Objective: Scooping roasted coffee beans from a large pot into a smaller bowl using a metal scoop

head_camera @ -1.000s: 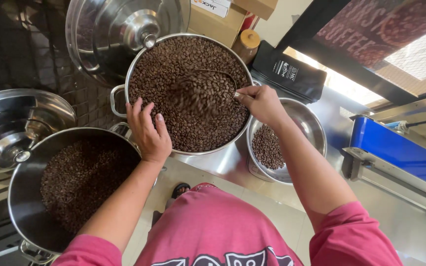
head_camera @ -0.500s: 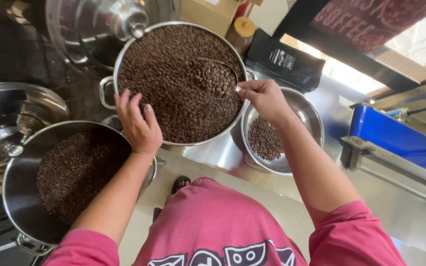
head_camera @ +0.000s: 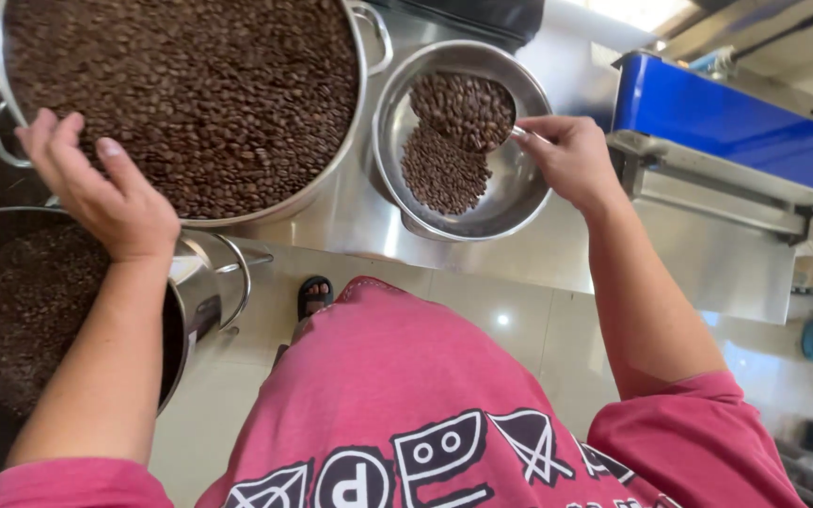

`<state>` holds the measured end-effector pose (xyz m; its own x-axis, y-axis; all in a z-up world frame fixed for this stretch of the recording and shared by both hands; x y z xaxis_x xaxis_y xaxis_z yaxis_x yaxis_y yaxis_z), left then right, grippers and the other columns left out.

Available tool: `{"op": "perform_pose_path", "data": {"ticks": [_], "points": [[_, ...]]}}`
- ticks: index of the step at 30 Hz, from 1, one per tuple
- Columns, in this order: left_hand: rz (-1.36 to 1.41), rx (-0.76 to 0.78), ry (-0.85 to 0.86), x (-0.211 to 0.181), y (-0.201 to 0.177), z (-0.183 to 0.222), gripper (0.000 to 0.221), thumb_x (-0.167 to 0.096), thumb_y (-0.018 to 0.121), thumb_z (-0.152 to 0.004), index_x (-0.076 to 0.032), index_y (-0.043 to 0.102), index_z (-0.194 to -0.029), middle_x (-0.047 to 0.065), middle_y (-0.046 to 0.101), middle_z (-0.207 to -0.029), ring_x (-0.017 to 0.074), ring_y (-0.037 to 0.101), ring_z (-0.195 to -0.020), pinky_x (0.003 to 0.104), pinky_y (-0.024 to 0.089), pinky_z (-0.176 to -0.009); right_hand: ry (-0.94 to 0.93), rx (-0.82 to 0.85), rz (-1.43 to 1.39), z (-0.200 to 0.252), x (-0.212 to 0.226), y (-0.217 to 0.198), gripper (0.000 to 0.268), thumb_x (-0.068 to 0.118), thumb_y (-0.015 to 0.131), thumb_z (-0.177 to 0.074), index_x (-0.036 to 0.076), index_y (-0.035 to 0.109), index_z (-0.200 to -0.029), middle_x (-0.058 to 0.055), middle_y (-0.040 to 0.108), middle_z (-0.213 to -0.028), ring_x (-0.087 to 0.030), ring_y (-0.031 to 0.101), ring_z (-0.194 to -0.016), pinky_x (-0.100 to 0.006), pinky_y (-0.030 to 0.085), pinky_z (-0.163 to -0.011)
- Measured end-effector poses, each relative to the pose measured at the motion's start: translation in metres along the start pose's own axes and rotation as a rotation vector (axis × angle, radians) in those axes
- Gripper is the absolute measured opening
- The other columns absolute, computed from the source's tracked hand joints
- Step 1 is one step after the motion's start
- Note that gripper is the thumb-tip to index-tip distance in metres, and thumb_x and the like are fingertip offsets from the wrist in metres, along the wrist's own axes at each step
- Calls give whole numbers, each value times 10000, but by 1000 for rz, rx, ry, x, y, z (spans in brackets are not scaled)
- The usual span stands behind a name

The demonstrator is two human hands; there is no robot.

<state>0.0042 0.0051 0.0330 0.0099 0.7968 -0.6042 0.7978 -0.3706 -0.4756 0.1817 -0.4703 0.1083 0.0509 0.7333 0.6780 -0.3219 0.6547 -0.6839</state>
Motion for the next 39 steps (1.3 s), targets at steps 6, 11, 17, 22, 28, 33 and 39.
{"op": "perform_pose_path", "data": {"ticks": [6, 11, 17, 22, 28, 33, 39], "points": [[18, 9, 47, -6, -3, -3, 466, -253, 426, -1188, 172, 587, -1287, 359, 491, -1410, 538, 449, -1349, 616, 310, -1170, -375, -377, 625, 0, -128, 39, 193, 211, 725, -967, 231, 830, -1127, -28, 697, -933, -289, 621, -798, -429, 424, -656], [-7, 13, 82, -9, -3, -4, 523, -288, 387, -1193, 188, 596, -1256, 381, 509, -1380, 550, 484, -1309, 629, 282, -1179, -624, -642, 748, 8, -104, 36, 272, 33, 673, -870, 208, 757, -1062, -49, 670, -1014, -300, 577, -859, -433, 357, -699], [-263, 31, 143, -29, -9, -21, 477, -313, 430, -1197, 100, 654, -1279, 346, 492, -1471, 554, 477, -1355, 678, 339, -1099, -769, -640, 505, -14, 32, 22, 326, 74, 687, -1061, 218, 693, -1353, -93, 604, -1053, -284, 601, -925, -477, 361, -812], [-27, 269, 377, -60, -1, -40, 427, -291, 461, -1103, 59, 696, -1176, 258, 679, -1257, 456, 610, -1183, 576, 431, -1041, -869, -500, 682, -59, 132, 65, 265, 97, 623, -1024, 168, 776, -1229, -82, 592, -933, -293, 520, -773, -412, 327, -661], [-48, 248, 414, -36, 22, -15, 382, -374, 494, -1081, -57, 635, -1241, 143, 601, -1302, 369, 590, -1253, 558, 409, -1076, -879, -405, 968, -100, 171, 153, 200, 321, 581, -964, 224, 751, -920, -59, 670, -881, -302, 646, -870, -442, 406, -742], [-58, 184, 421, -32, 27, -11, 375, -364, 511, -1061, -63, 656, -1230, 138, 607, -1268, 352, 613, -1213, 536, 451, -1038, -574, 17, 747, -120, 180, 203, 238, 401, 600, -914, 312, 796, -1016, -63, 759, -883, -343, 755, -891, -489, 551, -746], [-36, 149, 413, -32, 27, -10, 317, -298, 535, -1044, -71, 674, -1215, 116, 630, -1207, 328, 640, -1112, 472, 490, -951, -303, 181, 403, -101, 189, 153, 270, 405, 687, -911, 324, 799, -1142, -114, 790, -1033, -415, 715, -1072, -527, 551, -938]]}}
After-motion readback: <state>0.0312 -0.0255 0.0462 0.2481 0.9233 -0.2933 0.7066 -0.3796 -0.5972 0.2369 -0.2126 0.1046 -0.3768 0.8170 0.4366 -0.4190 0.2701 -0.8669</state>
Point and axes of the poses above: each hand's wrist, its own z-axis away from the middle knuckle, its own y-axis out of the palm, x = y × z, the point moved 2 cm from there along -z, towards the middle knuckle
